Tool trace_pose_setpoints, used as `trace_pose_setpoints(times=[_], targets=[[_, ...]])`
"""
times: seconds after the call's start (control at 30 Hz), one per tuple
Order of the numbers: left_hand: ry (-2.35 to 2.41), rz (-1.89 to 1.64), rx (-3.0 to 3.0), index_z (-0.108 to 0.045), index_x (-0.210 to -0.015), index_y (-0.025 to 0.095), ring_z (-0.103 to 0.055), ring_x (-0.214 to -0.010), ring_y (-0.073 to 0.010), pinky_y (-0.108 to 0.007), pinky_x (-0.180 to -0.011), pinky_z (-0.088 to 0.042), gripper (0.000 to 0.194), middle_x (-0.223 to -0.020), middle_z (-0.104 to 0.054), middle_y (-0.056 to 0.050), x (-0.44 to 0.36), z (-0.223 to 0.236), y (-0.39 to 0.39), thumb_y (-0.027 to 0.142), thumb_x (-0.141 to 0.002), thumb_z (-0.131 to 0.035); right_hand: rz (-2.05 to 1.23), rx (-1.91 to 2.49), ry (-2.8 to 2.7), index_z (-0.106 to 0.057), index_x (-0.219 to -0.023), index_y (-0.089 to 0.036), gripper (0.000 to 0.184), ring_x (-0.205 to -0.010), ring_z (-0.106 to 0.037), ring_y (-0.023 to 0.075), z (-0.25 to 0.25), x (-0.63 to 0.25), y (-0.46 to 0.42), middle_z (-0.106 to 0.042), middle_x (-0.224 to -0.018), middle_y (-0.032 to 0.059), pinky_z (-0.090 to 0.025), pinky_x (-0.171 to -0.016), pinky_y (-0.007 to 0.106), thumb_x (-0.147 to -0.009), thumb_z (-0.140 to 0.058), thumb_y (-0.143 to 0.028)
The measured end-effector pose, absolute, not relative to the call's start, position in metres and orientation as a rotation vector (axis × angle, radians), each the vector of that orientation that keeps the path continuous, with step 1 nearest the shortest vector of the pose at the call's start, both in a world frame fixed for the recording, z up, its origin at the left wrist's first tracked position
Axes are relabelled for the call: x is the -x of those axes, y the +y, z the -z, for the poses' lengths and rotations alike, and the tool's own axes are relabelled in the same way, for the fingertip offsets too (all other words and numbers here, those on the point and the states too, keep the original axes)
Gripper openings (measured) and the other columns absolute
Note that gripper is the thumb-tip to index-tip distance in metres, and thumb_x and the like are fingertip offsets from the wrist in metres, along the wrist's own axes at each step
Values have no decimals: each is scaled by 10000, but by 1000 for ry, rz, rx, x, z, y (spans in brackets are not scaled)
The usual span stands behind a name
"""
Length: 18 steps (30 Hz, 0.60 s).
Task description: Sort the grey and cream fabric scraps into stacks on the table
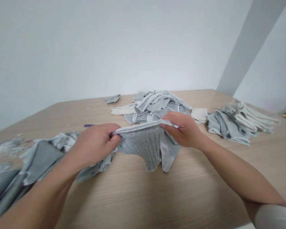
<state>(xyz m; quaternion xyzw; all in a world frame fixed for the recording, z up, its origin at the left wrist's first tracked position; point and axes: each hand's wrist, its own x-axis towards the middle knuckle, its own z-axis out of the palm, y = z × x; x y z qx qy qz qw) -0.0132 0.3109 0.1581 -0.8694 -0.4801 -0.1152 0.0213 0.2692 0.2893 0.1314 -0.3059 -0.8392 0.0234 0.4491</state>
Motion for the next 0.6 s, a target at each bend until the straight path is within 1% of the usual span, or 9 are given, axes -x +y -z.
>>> trace_pose_setpoints(times=[0.1,0.17,0.23,0.3,0.33,0.37,0.43,0.5,0.6], targets=[[-1431,441,2412,-633,-873,137,-567,-822,-151,-222,-745,-416,332,-831,-590,19,15,-167,303,288,-907,-339,83,763,-2058,-628,-889,-203,213,-814,-590,170,-137,-265,296,-644,-831,50,-450,-756,296,-953,-450,-301],[-1347,515,2277,-628,-961,131,-587,-924,-172,-262,-821,-444,341,-952,-604,2,23,-160,292,294,-931,-330,171,701,-2040,-628,-920,-201,196,-832,-589,176,-131,-264,295,-650,-848,61,-458,-767,309,-947,-441,-256],[-1190,598,2243,-629,-1050,150,-626,-954,-213,-311,-824,-484,270,-1067,-638,-43,39,-141,277,287,-919,-437,233,584,-2074,-622,-988,-179,186,-853,-583,185,-117,-264,287,-654,-897,88,-470,-765,324,-923,-450,-204],[-892,658,2340,-639,-1107,221,-636,-1038,-250,-372,-911,-488,248,-1137,-669,-46,58,-115,260,276,-884,-542,273,468,-2197,-616,-1046,-144,211,-880,-573,199,-96,-264,272,-651,-954,123,-476,-760,345,-896,-472,-180],[-819,649,2462,-634,-1139,258,-606,-1132,-258,-413,-1008,-441,274,-1174,-672,-37,66,-101,250,219,-888,-531,290,420,-2282,-622,-1029,-134,205,-874,-572,205,-85,-264,262,-654,-944,125,-471,-750,357,-891,-476,-176],[-744,613,2609,-626,-1171,286,-592,-1170,-246,-408,-1053,-416,326,-1180,-679,-25,73,-87,241,173,-886,-516,292,378,-2386,-633,-997,-141,185,-859,-573,198,-73,-263,251,-660,-920,108,-464,-735,353,-892,-482,-160],[-572,492,2874,-603,-1225,316,-632,-1119,-219,-347,-1024,-462,419,-1146,-702,-10,81,-63,224,146,-846,-546,285,277,-2592,-650,-900,-164,136,-779,-565,172,-51,-259,229,-664,-852,66,-429,-643,321,-897,-515,-176],[-511,328,2998,-588,-1252,315,-645,-1093,-221,-329,-978,-502,453,-1125,-712,-15,81,-44,209,155,-830,-551,217,195,-2665,-632,-746,-195,154,-713,-544,144,-32,-253,210,-655,-798,32,-383,-580,300,-882,-559,-194],[-404,88,3006,-625,-1200,302,-633,-1094,-230,-346,-975,-505,353,-1076,-723,-22,71,-20,194,220,-868,-535,64,160,-2717,-583,-655,-212,212,-703,-522,132,-11,-244,192,-627,-759,5,-361,-569,294,-867,-585,-219]])
